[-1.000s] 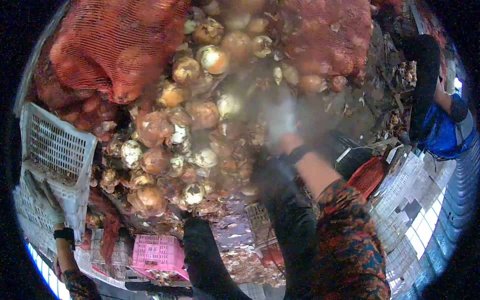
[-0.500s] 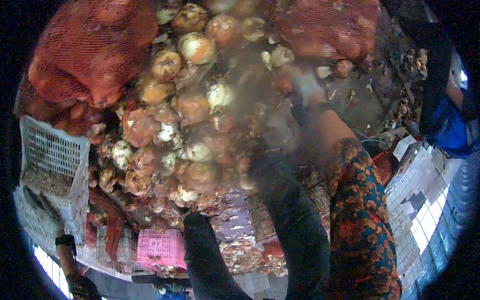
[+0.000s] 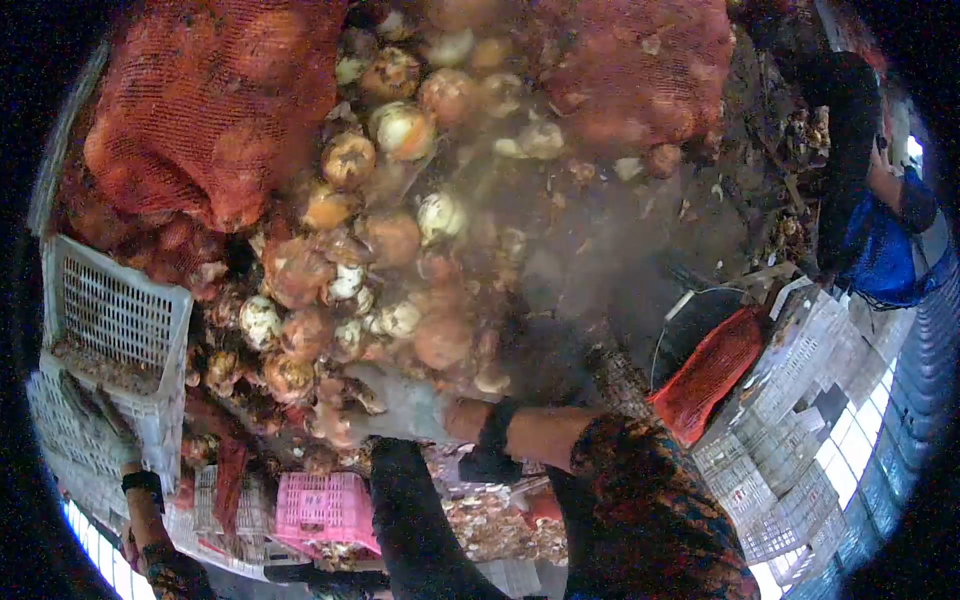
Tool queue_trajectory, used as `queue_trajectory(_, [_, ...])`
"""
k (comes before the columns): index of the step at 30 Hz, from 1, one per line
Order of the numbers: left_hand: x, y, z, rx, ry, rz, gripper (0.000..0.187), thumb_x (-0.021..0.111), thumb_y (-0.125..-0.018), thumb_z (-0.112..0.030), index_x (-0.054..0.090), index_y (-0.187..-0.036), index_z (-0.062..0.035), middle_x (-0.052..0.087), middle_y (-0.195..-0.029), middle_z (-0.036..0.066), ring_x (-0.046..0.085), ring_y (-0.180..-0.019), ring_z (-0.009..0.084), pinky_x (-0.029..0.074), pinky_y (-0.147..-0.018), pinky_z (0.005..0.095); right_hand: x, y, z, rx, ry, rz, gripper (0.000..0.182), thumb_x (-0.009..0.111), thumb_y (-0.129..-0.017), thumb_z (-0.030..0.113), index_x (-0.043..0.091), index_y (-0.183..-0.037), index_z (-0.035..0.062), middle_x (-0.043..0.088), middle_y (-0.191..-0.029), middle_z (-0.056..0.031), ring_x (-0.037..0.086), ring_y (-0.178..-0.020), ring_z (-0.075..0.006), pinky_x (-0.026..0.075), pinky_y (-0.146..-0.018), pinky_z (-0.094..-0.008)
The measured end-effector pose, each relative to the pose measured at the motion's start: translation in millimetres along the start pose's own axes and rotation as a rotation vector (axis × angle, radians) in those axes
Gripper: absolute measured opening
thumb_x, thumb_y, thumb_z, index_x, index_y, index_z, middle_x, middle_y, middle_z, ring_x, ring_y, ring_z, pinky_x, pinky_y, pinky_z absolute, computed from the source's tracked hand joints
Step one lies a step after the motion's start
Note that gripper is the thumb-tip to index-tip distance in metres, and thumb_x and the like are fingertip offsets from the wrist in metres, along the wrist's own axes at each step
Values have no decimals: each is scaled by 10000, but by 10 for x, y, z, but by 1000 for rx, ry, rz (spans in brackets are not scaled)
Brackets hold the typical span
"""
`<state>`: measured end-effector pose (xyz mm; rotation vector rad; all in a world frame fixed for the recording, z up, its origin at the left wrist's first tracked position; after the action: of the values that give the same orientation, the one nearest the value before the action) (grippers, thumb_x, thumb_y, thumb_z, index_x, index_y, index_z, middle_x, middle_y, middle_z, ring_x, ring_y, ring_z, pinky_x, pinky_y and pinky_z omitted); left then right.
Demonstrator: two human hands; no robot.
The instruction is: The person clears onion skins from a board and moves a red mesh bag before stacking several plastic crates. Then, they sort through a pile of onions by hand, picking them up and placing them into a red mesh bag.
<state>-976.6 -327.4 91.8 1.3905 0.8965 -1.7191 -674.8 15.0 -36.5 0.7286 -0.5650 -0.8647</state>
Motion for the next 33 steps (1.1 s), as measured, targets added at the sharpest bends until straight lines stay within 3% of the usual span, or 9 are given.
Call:
queue_trajectory(3, [45,15,120,0,-40,7,618,357,-988,-398,242,-1442,4,249,-1496,195,219,-1390,337,155,-1146,428,-717,71,-507,-181,-206,-642,483,602,-878,322,508,-1255,35,546,-1147,-180,556,-1011,-289,431,-899,-448])
queue_trajectory(5, [45,31,133,-18,-54,5,605,386,-986,-381,260,-1440,-2,266,-1496,184,227,-1391,326,164,-1149,408,-1341,202,-1418,180,-68,-857,212,568,-895,196,580,-1070,76,558,-1001,-94,559,-878,-192,476,-742,-346])
queue_trajectory(7, [23,39,104,79,-166,-13,606,359,-988,-403,251,-1448,-23,262,-1497,173,221,-1393,318,155,-1150,415,-1919,567,-1976,158,-789,-1176,428,585,-818,179,470,-1215,69,615,-1010,-172,604,-878,-268,514,-649,-362])
queue_trajectory(12, [-6,-13,46,232,-430,14,564,302,-1005,-391,276,-1442,-35,277,-1493,167,253,-1384,308,181,-1146,407,-3488,1179,-3065,295,-450,-1617,597,676,-745,157,415,-1272,52,598,-956,-128,569,-869,-283,454,-818,-404])
queue_trajectory(17, [18,69,261,186,-424,16,553,274,-1005,-382,275,-1446,-47,289,-1489,168,272,-1379,277,201,-1144,351,-4261,837,-3916,349,1021,-677,712,745,-735,224,339,-1286,25,552,-1126,-146,603,-873,-214,504,-723,-315])
queue_trajectory(22, [68,83,324,201,-428,-25,566,295,-1000,-396,257,-1457,-65,277,-1499,146,255,-1386,277,183,-1152,366,-3814,1047,-3454,410,-552,-1281,776,757,-715,163,305,-1332,26,548,-1147,-118,615,-864,-199,531,-682,-306])
queue_trajectory(23, [82,105,416,205,-423,-25,568,301,-999,-396,253,-1460,-68,274,-1502,140,251,-1388,277,179,-1153,368,-3801,1042,-3416,530,-346,-1285,865,762,-706,148,248,-1391,25,556,-1151,-97,622,-870,-208,540,-714,-312])
queue_trajectory(26, [27,62,233,-4,-331,81,572,315,-996,-395,246,-1463,-72,270,-1505,136,239,-1393,285,168,-1155,375,-3693,838,-4305,174,-308,-1112,854,758,-717,154,263,-1406,55,574,-1129,-88,619,-867,-211,539,-721,-322])
queue_trajectory(33, [45,43,153,103,-285,1,589,345,-998,-361,172,-1482,-74,193,-1537,110,165,-1418,252,95,-1165,355,-2127,452,-2717,227,-866,-354,646,706,-822,273,411,-1361,75,532,-1291,-112,519,-1137,-211,462,-918,-339])
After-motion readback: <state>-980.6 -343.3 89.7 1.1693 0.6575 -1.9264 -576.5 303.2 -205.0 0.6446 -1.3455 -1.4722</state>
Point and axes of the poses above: each hand's wrist, its own y-axis away from the middle knuckle, its own x-axis out of the palm, z = x × y, the point moved 4 cm from there along -y, towards the middle knuckle
